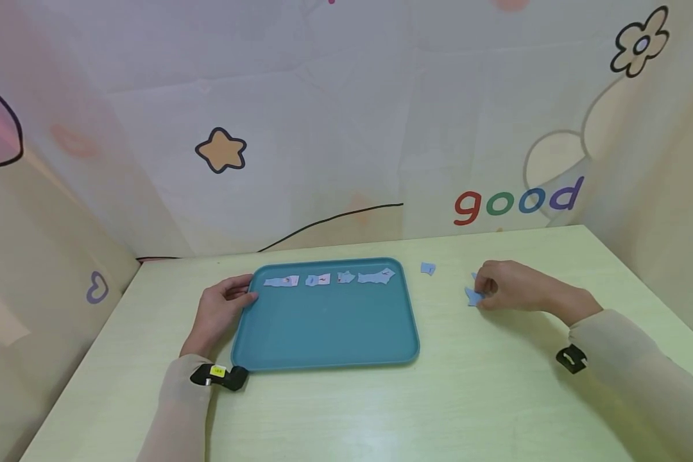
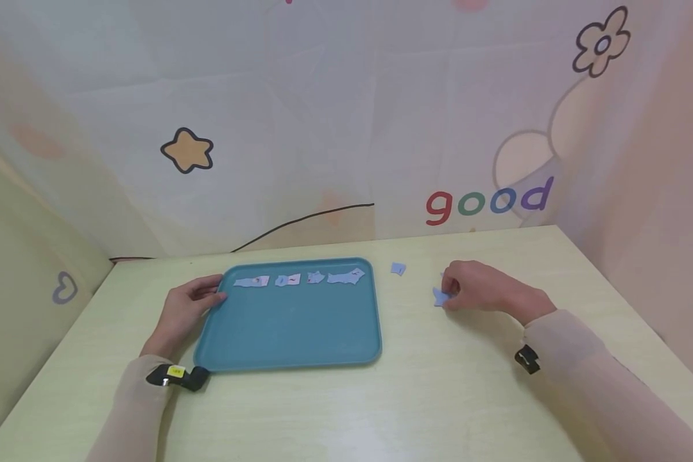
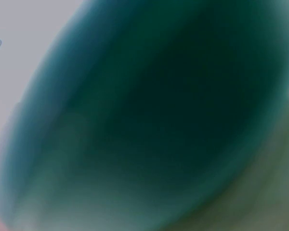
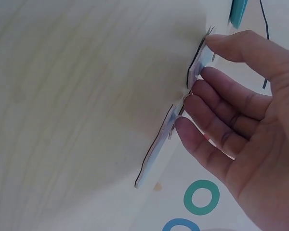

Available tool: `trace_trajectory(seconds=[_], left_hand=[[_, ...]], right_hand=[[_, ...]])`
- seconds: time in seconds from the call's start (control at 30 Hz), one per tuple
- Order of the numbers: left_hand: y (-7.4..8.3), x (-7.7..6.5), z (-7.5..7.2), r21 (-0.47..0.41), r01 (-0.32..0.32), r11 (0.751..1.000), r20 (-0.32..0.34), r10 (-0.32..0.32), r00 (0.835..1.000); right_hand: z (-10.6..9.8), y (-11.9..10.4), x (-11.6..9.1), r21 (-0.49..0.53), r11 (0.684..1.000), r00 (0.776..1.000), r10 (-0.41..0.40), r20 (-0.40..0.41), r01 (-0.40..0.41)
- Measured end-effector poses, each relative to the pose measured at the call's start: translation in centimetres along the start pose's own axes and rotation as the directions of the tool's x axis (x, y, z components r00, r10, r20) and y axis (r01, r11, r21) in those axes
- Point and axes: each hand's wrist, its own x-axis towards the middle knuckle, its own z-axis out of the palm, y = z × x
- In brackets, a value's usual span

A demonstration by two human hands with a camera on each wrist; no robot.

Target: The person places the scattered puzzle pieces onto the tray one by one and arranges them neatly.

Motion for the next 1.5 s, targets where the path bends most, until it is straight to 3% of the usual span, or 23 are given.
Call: trace_trajectory(seconds=[0.6,0.83,1.17,1.5], left_hand=[[0.2,0.0,0.1,0.007,-0.004,1.000,0.004,0.004,1.000],[0.1,0.0,0.1,0.007,0.003,1.000,0.000,-0.003,1.000],[0.1,0.1,0.1,0.002,0.008,1.000,0.000,-0.008,1.000],[0.1,0.0,0.2,-0.029,0.008,1.000,-0.005,-0.008,1.000]], right_hand=[[0.4,-2.1,0.8,0.047,0.997,0.995,-0.053,-0.090,0.058],[0.4,-3.5,1.6,0.054,0.991,0.984,-0.114,-0.137,0.122],[0.8,-6.5,3.7,0.061,0.988,0.984,-0.131,-0.118,0.139],[1.6,-9.7,6.0,0.050,0.972,0.969,-0.223,-0.109,0.230]])
